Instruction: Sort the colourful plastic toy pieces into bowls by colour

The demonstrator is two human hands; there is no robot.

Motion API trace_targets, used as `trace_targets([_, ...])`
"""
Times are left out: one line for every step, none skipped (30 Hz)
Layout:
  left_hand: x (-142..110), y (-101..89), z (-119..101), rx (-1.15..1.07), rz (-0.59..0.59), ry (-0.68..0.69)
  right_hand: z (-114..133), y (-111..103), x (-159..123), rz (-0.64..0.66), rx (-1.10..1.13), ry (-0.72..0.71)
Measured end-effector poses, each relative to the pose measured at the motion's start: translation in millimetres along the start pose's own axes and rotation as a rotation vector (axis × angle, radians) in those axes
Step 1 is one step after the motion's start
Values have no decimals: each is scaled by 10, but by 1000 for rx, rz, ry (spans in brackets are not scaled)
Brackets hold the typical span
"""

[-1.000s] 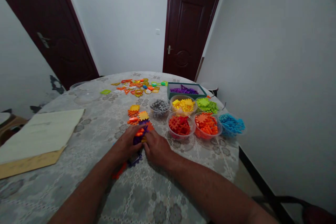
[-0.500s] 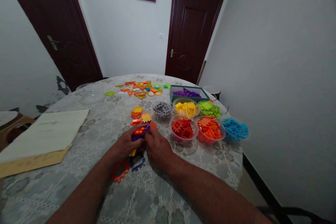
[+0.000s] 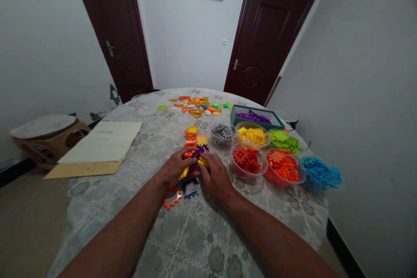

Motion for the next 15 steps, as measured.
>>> trace_targets([-5,-8,-17,-21,-12,-3,-15,-13,2,-14,95,47])
trace_targets([-9,-16,-36,-36,-24,-1,-40,-20,4,-10,202,116])
trace_targets([-11,-24,-56,-45,-36,5,-71,-22,7,6,317,198])
trace_targets([-11,-30,-74,-48,-46,13,-106,-18,9,31,434,280])
trace_targets([-10,-36,-91,-48,-53,24,-140,-11,10,56,544,349])
trace_targets([-7,-42,-105,-48,-58,34,-169,-4,12,77,639,399])
trace_targets([-3,-49,-115,-48,-62,39,-192,1,13,85,713,428])
trace_targets([3,-57,-121,-49,-66,44,-207,3,14,85,763,440])
trace_targets([10,-68,-124,-53,-66,46,-215,3,13,79,791,447])
trace_targets([17,-81,-123,-60,-63,45,-214,3,10,80,803,449])
trace_targets([24,-99,-121,-68,-60,43,-207,3,5,86,802,450])
trace_targets([32,-120,-118,-77,-58,41,-195,2,-2,92,795,450])
trace_targets([38,-143,-116,-84,-58,40,-179,1,-11,99,786,448])
trace_targets([44,-168,-115,-89,-59,40,-162,-1,-21,111,776,444])
trace_targets([48,-192,-117,-90,-58,42,-145,-6,-33,121,763,436])
Point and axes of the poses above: each hand's wrist, its own x-axis towards the middle knuckle, its own y-axis out of the palm, z = x × y, the point moved 2 cm from there along x, towards the middle knuckle, and after that the axes turned 14 degrees about y, right-handed, at the moved point
